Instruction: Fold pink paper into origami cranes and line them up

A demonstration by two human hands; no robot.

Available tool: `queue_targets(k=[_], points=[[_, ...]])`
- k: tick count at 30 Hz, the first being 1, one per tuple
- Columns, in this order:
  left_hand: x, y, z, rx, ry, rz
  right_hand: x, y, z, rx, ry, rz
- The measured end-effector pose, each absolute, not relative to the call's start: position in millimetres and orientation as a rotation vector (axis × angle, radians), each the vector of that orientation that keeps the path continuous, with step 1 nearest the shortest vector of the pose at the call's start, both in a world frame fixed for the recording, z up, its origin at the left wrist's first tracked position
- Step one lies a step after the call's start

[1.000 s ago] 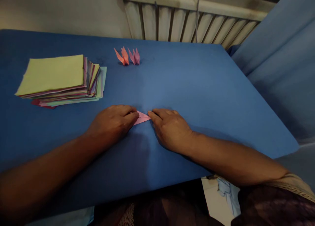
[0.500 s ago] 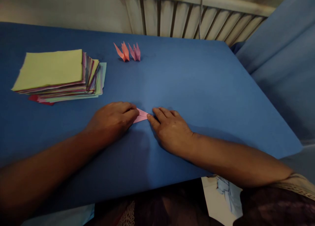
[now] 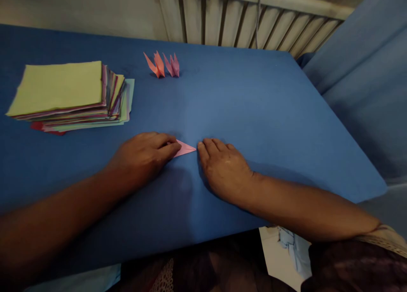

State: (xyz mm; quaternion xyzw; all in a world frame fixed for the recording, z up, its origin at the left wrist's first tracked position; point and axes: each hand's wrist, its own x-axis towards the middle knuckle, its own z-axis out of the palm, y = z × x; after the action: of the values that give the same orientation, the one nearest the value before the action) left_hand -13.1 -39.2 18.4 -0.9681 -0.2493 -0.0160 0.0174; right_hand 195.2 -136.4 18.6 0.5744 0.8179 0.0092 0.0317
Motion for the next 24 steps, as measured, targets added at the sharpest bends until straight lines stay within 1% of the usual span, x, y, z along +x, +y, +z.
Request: queue_targets(k=[5,9,13,17,24], points=[[-15,-37,14,-3.045,-0.711,-0.091,189,-141,21,1.692,2.558,0.022],[-14,-38,18,-3.046,-0.746,-0.048,191,-141,22,1.653,2.554,0.038],[-14,-39,21,-3.072,-0.772,-0.025,195,-136,24,1.724,2.555,-0.037],[-14,-39,21,-3.070,-0.756,-0.002,192,-131,20,1.845,2.610,-0.043],[-14,-38,20,-3.061,-0.773,0.005,190,-132,14,1.770,2.646,-0.149]])
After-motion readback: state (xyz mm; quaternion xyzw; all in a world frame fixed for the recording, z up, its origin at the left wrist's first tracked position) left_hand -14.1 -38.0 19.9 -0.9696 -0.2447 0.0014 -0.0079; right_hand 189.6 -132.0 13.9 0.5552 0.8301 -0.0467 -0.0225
